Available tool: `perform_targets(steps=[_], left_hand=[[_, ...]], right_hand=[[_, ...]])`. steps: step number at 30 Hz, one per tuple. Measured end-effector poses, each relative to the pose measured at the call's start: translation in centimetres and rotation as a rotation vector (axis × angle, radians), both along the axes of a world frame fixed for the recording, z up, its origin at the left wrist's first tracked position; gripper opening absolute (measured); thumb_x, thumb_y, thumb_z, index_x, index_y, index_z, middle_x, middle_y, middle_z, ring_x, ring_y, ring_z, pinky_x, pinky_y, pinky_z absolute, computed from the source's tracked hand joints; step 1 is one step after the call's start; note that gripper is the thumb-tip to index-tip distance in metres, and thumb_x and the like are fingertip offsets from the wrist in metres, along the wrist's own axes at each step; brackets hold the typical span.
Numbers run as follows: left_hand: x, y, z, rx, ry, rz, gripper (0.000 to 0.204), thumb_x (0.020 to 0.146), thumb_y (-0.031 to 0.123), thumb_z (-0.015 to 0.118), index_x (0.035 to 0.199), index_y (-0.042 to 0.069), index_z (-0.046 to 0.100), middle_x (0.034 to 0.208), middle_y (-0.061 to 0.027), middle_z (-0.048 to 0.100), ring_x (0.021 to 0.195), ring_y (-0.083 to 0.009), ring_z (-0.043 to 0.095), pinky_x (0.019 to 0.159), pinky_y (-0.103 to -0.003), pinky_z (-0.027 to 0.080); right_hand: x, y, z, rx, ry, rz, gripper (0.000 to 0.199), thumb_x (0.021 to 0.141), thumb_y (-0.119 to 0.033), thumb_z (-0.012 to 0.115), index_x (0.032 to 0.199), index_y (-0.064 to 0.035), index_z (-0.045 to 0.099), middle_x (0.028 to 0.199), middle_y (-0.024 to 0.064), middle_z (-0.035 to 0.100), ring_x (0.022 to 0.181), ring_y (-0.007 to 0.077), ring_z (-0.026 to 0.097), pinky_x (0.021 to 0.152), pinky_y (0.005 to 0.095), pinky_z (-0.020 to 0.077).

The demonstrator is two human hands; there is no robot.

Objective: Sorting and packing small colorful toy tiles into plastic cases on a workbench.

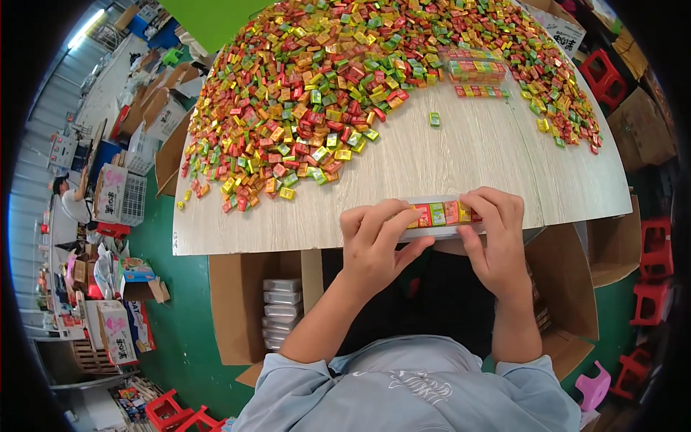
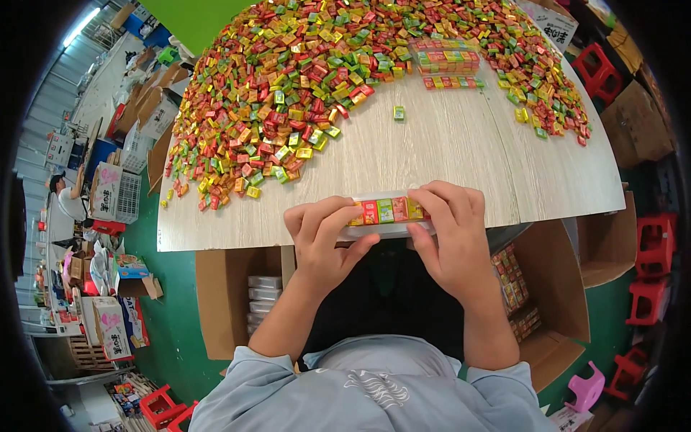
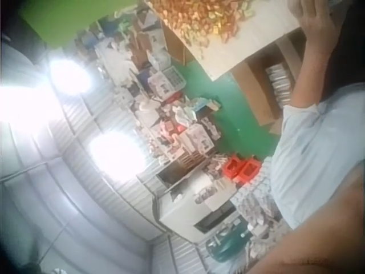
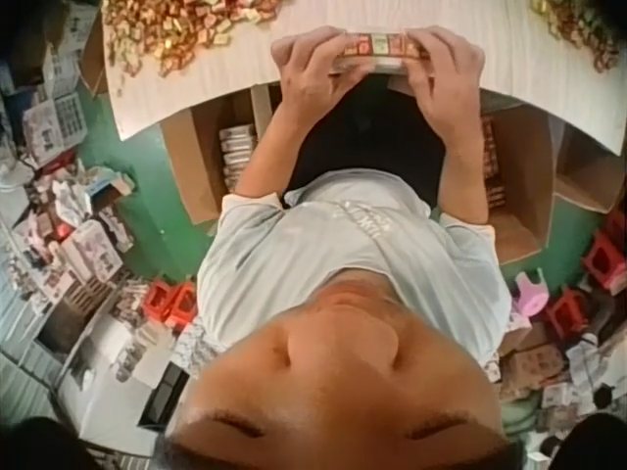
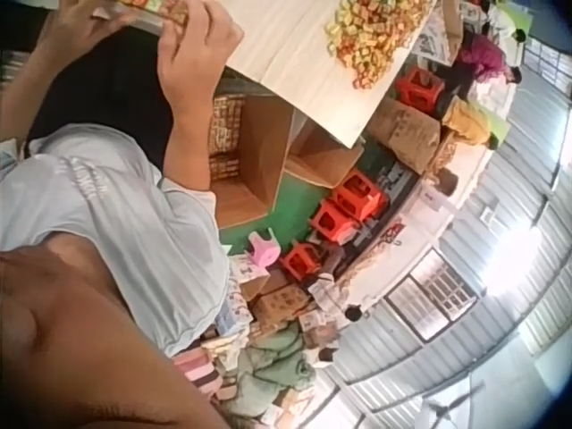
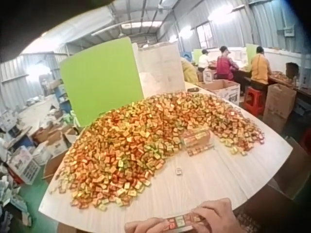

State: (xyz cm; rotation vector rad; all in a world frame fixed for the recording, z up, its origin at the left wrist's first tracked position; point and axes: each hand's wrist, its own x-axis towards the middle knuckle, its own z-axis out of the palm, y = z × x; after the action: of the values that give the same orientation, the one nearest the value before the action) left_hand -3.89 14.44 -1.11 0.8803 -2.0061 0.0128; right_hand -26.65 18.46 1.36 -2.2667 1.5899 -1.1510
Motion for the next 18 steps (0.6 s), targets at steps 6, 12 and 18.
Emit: perform_targets(steps=[6, 12, 18], left_hand=[[0.3, 1.8, -1.1, -0.009, 0.048, 0.033, 0.045, 0.087, 0.018, 0.082, 0.127, 0.008, 0.064, 0.128, -0.0093, 0.072, 0.112, -0.0280, 0.059, 0.100, -0.040, 0.042], [1.0, 2.2, -0.4, 0.055, 0.051, 0.011, 0.049, 0.088, 0.010, 0.074, 0.134, 0.003, 0.058, 0.136, -0.0165, 0.067, 0.119, -0.0325, 0.059, 0.105, -0.042, 0.042], [1.2, 1.6, -0.4, 0.286, 0.185, -0.021, 0.063, 0.090, 0.009, 0.069, 0.148, -0.002, 0.047, 0.147, -0.0240, 0.057, 0.136, -0.0407, 0.052, 0.119, -0.048, 0.038]], right_hand=[[1.3, 1.0, -2.0, -0.132, 0.068, -0.134, 0.049, 0.088, -0.015, 0.074, 0.136, -0.0069, 0.067, 0.139, 0.0110, 0.064, 0.127, 0.0340, 0.053, 0.112, 0.0466, 0.0390], [1.1, 1.4, -3.2, -0.154, 0.048, -0.132, 0.052, 0.087, -0.013, 0.073, 0.138, -0.0067, 0.066, 0.145, 0.0120, 0.062, 0.139, 0.0364, 0.050, 0.118, 0.0477, 0.0363], [1.3, 1.3, -3.2, -0.138, -0.007, -0.102, 0.052, 0.089, -0.015, 0.073, 0.140, -0.0062, 0.064, 0.150, 0.0160, 0.057, 0.140, 0.0387, 0.050, 0.118, 0.0494, 0.0368]])
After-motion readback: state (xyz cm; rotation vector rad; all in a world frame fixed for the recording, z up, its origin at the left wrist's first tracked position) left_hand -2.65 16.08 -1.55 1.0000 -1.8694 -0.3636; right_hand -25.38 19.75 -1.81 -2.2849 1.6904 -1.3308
